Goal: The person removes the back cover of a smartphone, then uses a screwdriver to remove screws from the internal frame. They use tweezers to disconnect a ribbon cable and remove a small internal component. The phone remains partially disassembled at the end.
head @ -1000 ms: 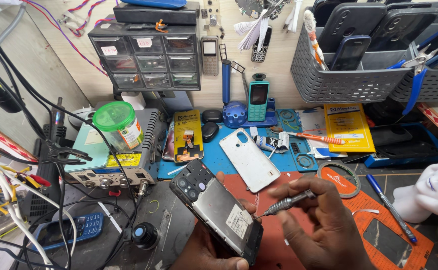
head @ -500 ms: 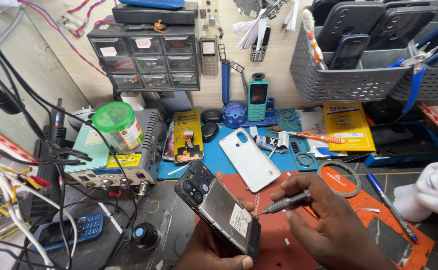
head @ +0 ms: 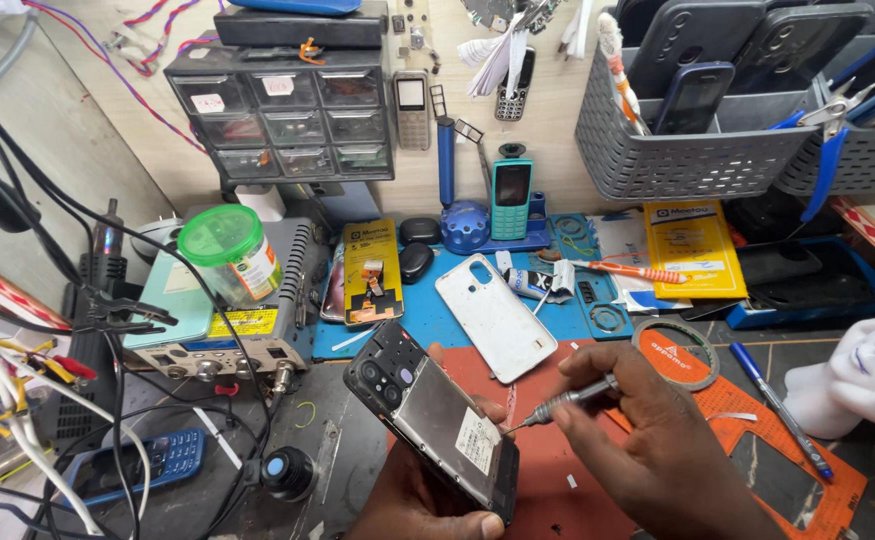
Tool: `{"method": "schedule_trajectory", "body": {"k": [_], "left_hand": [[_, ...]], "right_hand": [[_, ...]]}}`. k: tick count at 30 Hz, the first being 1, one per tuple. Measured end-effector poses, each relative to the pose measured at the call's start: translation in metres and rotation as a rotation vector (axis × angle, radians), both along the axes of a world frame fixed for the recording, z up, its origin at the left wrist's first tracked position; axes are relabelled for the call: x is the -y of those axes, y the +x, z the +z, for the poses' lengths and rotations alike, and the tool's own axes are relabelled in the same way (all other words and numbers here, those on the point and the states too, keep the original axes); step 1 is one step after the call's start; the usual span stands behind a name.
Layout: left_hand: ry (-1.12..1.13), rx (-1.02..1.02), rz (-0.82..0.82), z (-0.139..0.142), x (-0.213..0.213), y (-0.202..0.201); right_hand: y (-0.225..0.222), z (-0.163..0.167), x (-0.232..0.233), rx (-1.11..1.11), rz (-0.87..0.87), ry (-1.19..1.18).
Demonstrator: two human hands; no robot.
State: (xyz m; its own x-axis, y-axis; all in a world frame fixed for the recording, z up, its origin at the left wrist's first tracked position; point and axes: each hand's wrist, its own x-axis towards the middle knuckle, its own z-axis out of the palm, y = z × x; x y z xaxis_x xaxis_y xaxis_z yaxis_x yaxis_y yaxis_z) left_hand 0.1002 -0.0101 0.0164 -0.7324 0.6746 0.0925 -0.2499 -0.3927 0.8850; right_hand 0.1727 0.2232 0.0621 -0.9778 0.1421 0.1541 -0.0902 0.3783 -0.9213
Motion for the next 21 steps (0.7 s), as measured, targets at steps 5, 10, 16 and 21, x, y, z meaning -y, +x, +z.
{"method": "schedule_trajectory", "body": {"k": [5, 10, 16, 21], "left_hand": [[0.017, 0.057, 0.012, -0.0021, 0.0002, 0.0015], [0.011, 0.054, -0.004, 0.0003, 0.0002, 0.0007], [0.029, -0.020, 0.010, -0.0049, -0.0028, -0.0026], [-0.031, -0.033, 0.066, -0.0025, -0.0017, -0.0046]], "right_hand": [[-0.0005, 0.0039, 0.0038, -0.030, -0.082, 0.155], [-0.0016, 0.0092, 0.0055, -0.162, 0.167, -0.167], [-0.0048, 0.0035, 0.0033, 0.132, -0.122, -0.219], [-0.0044, 0.0000, 0.0007, -0.095, -0.147, -0.254]]}}
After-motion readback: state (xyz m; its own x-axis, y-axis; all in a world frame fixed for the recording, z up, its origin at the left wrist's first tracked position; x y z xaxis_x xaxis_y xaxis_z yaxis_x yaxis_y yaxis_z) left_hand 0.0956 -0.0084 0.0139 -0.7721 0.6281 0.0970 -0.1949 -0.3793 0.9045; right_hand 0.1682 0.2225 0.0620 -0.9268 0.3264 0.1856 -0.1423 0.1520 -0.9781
